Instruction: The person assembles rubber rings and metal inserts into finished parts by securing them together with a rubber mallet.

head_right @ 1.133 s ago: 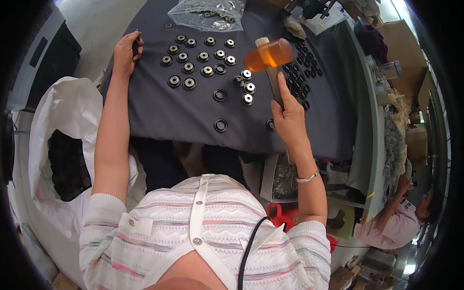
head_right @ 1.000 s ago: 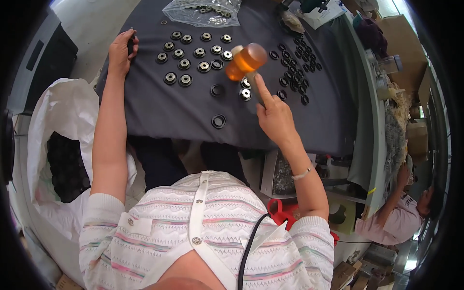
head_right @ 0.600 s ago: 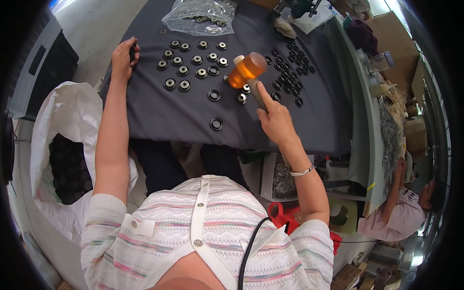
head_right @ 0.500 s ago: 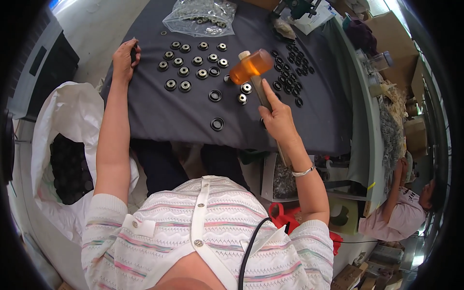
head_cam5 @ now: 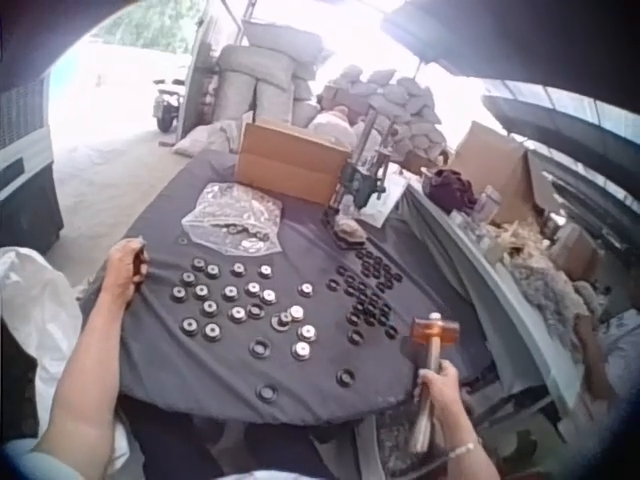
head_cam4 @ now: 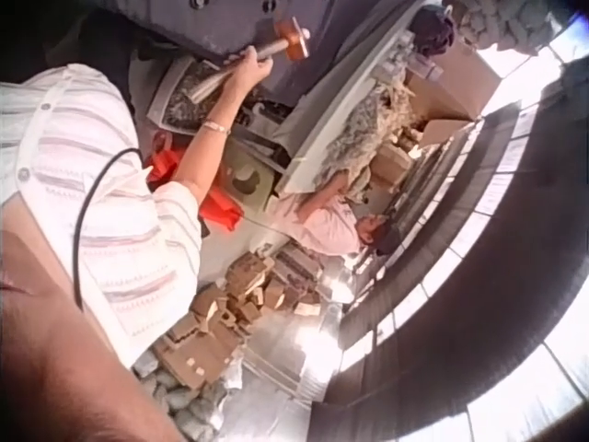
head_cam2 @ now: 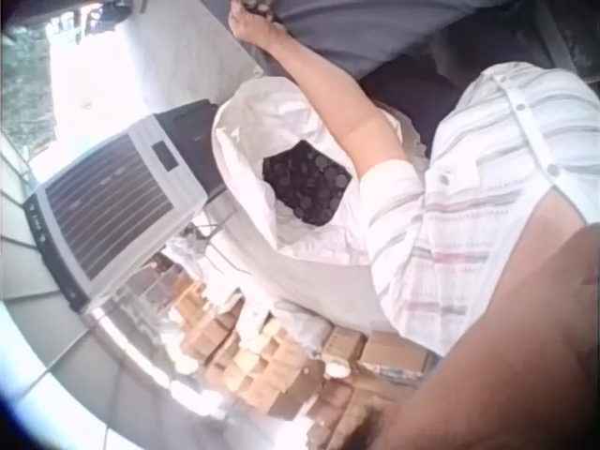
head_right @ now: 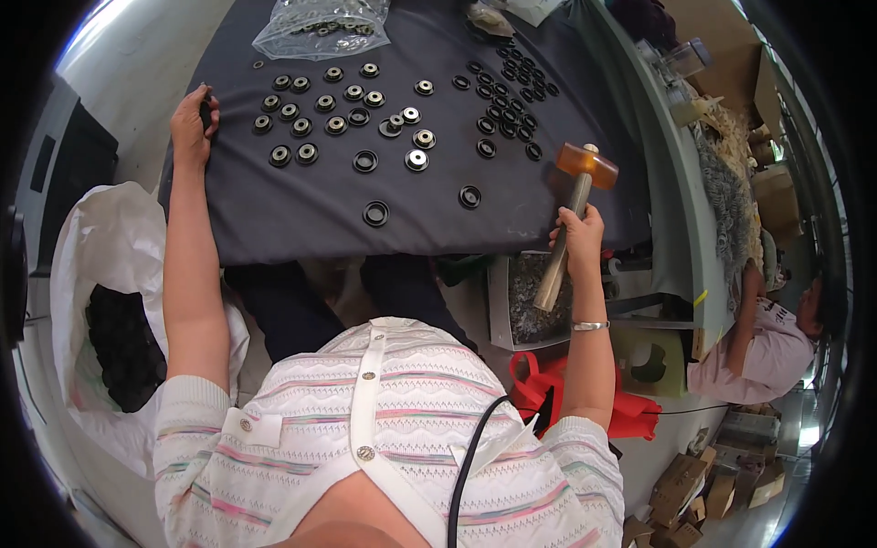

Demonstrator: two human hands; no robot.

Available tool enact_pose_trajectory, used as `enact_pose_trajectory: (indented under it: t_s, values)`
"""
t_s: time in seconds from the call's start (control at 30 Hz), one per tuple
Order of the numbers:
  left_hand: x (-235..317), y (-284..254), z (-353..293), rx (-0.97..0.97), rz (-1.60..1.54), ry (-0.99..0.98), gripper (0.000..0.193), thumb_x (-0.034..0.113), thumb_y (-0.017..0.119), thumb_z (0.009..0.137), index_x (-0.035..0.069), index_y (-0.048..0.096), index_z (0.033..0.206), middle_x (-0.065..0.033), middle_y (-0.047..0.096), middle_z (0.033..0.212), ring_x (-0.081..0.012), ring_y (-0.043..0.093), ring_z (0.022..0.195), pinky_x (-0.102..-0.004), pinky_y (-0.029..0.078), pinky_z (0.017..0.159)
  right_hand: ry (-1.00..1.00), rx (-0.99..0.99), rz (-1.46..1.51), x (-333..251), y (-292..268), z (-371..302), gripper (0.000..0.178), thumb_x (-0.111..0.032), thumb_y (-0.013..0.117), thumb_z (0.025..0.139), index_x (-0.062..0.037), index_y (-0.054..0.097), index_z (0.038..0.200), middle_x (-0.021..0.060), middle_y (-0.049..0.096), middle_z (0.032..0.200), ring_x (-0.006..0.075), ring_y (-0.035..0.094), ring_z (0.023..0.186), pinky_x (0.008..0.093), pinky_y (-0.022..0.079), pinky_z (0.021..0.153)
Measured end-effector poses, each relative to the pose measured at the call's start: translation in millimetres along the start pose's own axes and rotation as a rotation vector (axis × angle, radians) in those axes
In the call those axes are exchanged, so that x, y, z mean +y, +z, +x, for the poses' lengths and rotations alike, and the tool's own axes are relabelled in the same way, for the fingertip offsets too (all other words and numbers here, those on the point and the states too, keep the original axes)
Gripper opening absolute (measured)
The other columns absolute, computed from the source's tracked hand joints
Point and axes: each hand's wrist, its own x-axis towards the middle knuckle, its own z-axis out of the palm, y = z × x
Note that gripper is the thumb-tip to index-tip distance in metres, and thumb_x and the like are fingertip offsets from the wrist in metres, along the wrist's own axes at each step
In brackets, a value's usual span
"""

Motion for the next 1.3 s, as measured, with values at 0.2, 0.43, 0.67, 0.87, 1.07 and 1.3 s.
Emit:
enact_pose_trajectory:
  t_s: [0.2, 0.43, 0.67, 0.87, 1.07, 1.3]
  values:
    - [3.1, 9.7, -2.2, 0.027, 0.001, -0.009, 0.015, 0.023, 0.068, 0.087, 0.008, 0.062, 0.088, -0.0005, 0.06, 0.07, -0.0072, 0.053, 0.05, -0.0188, 0.031, 0.04, -0.503, 0.285, -1.416, -12.5, 14.6, 5.0, 0.028, -0.026, 0.065, 0.086, 0.0015, 0.059, 0.089, 0.0178, 0.06, 0.083, 0.0384, 0.063, 0.072, 0.0466, 0.052, 0.066]
    - [2.0, 4.6, -2.8, 0.02, 0.023, -0.009, 0.016, 0.024, 0.069, 0.086, 0.01, 0.062, 0.088, 0.0005, 0.061, 0.07, -0.0059, 0.053, 0.052, -0.0182, 0.034, 0.043, -0.94, -0.423, -0.567, -93.0, 162.9, 6.1, 0.027, -0.007, 0.064, 0.083, -0.0046, 0.065, 0.11, 0.0132, 0.059, 0.084, 0.0295, 0.061, 0.073, 0.0374, 0.048, 0.066]
    - [2.4, 6.8, -5.7, 0.024, 0.053, -0.019, 0.016, 0.025, 0.069, 0.085, 0.01, 0.064, 0.089, 0.0014, 0.061, 0.071, -0.0051, 0.053, 0.054, -0.0187, 0.036, 0.045, -0.897, -0.515, -0.874, -89.4, 217.3, 37.0, 0.026, -0.011, 0.063, 0.084, -0.0053, 0.065, 0.109, 0.0135, 0.059, 0.09, 0.0328, 0.061, 0.086, 0.0414, 0.049, 0.078]
    - [-3.8, -3.1, 6.6, 0.007, 0.045, 0.026, 0.014, 0.021, 0.065, 0.088, 0.007, 0.064, 0.092, -0.0011, 0.061, 0.074, -0.0069, 0.054, 0.055, -0.0187, 0.033, 0.043, -0.928, -0.546, -0.825, -86.1, 223.2, 44.4, 0.015, -0.01, 0.063, 0.082, -0.0035, 0.062, 0.095, 0.0121, 0.059, 0.093, 0.0327, 0.06, 0.087, 0.0411, 0.049, 0.077]
    - [-6.9, 5.2, 3.9, 0.044, 0.055, -0.004, 0.015, 0.021, 0.065, 0.089, 0.006, 0.064, 0.091, -0.0016, 0.061, 0.073, -0.0073, 0.054, 0.055, -0.0186, 0.034, 0.043, -0.971, -0.549, -0.91, -87.7, 226.8, 37.6, 0.016, -0.013, 0.064, 0.082, -0.0033, 0.062, 0.095, 0.0118, 0.059, 0.093, 0.0326, 0.061, 0.085, 0.0416, 0.049, 0.076]
    - [-1.6, 0.6, 0.9, 0.011, 0.045, 0.012, 0.015, 0.021, 0.066, 0.088, 0.007, 0.064, 0.091, -0.0012, 0.061, 0.072, -0.0072, 0.054, 0.054, -0.0183, 0.032, 0.041, -0.961, -0.563, -0.918, -91.8, 230.4, 37.0, 0.015, -0.013, 0.064, 0.081, -0.0024, 0.062, 0.092, 0.0128, 0.06, 0.093, 0.0337, 0.061, 0.084, 0.0421, 0.049, 0.076]
